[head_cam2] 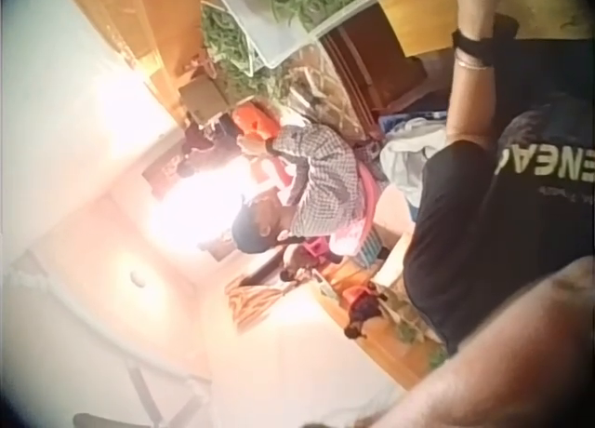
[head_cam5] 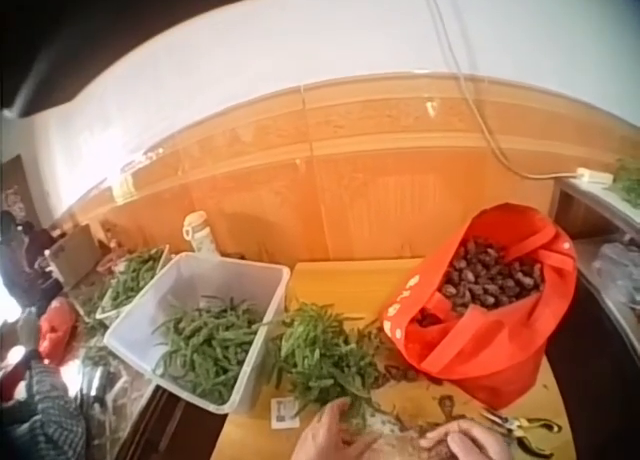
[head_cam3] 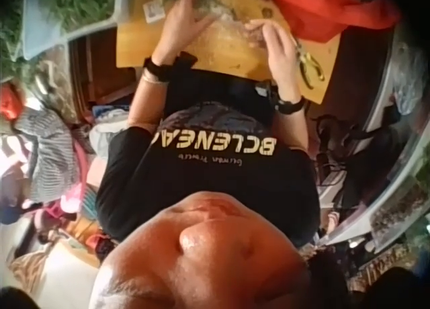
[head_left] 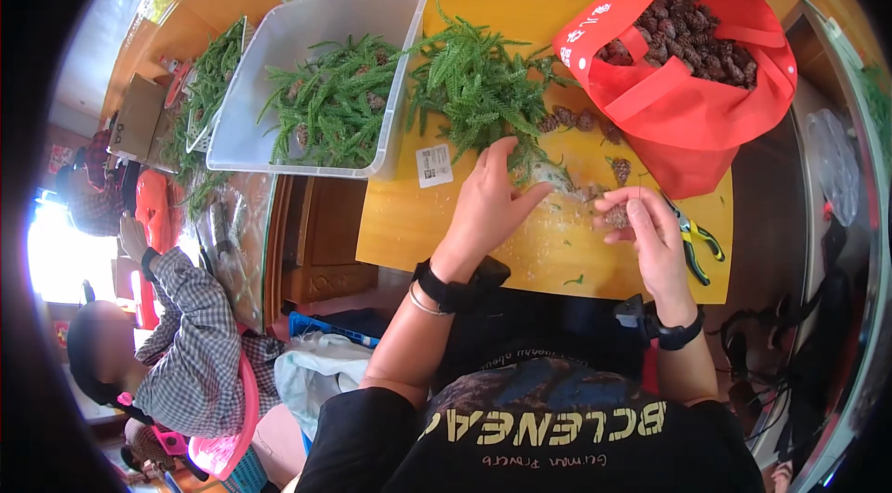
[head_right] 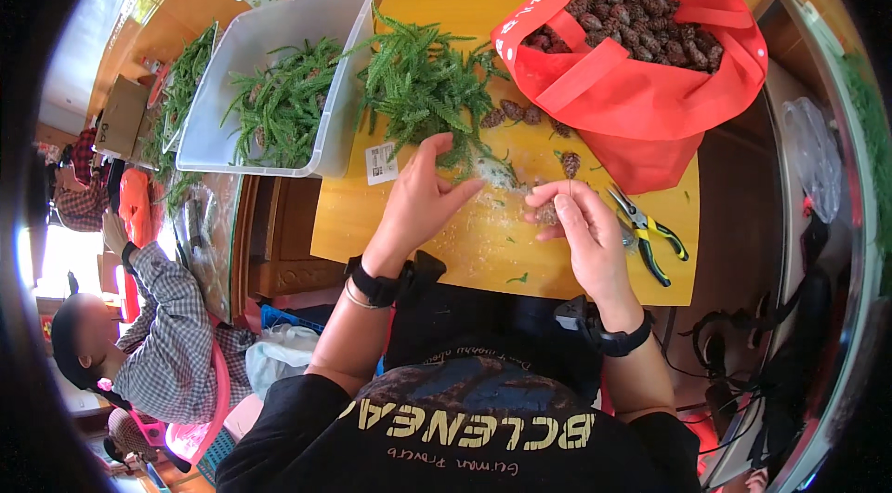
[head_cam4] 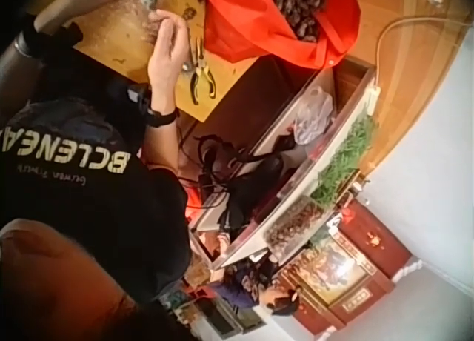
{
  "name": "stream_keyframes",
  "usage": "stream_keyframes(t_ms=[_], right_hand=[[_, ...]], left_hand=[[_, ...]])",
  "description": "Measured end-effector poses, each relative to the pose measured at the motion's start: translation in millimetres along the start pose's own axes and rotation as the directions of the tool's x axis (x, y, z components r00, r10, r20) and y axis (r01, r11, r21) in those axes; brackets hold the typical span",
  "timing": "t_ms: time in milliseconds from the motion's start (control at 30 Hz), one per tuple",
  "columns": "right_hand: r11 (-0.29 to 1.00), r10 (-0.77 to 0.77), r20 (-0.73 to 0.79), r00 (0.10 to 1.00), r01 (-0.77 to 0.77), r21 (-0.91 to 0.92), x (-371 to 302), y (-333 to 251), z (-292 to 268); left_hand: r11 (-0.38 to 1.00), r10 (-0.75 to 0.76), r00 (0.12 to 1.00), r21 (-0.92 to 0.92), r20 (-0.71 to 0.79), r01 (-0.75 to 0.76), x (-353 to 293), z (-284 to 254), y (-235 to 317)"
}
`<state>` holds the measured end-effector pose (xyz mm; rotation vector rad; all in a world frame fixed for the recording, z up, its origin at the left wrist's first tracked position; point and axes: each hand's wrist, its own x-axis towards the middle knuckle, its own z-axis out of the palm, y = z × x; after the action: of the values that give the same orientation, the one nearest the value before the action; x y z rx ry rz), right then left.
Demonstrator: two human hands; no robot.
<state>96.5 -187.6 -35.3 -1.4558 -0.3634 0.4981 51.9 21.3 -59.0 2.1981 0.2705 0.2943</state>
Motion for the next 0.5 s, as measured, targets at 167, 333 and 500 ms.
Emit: stream_keyframes(t_ms=[167, 333, 500], right_hand=[[1.000, 0.013, 0.056, 0.998, -0.014, 0.025, -5, 1, -8], [0.998, -0.015, 0.082, 0.997, 0.009, 0.069, -7, 3, -7], [0.996, -0.085, 0.086, 0.993, 0.080, 0.049, -6, -2, 1]], left_hand=[[0.995, 0.015, 1.000, 0.102, 0.015, -0.017, 7, 10, -14], [0.943, -0.111, 0.988, -0.303, 0.107, 0.139, 4, -4, -6], [0.510, -0.181, 0.952, -0.804, 0.248, 0.306, -14, -21, 12]])
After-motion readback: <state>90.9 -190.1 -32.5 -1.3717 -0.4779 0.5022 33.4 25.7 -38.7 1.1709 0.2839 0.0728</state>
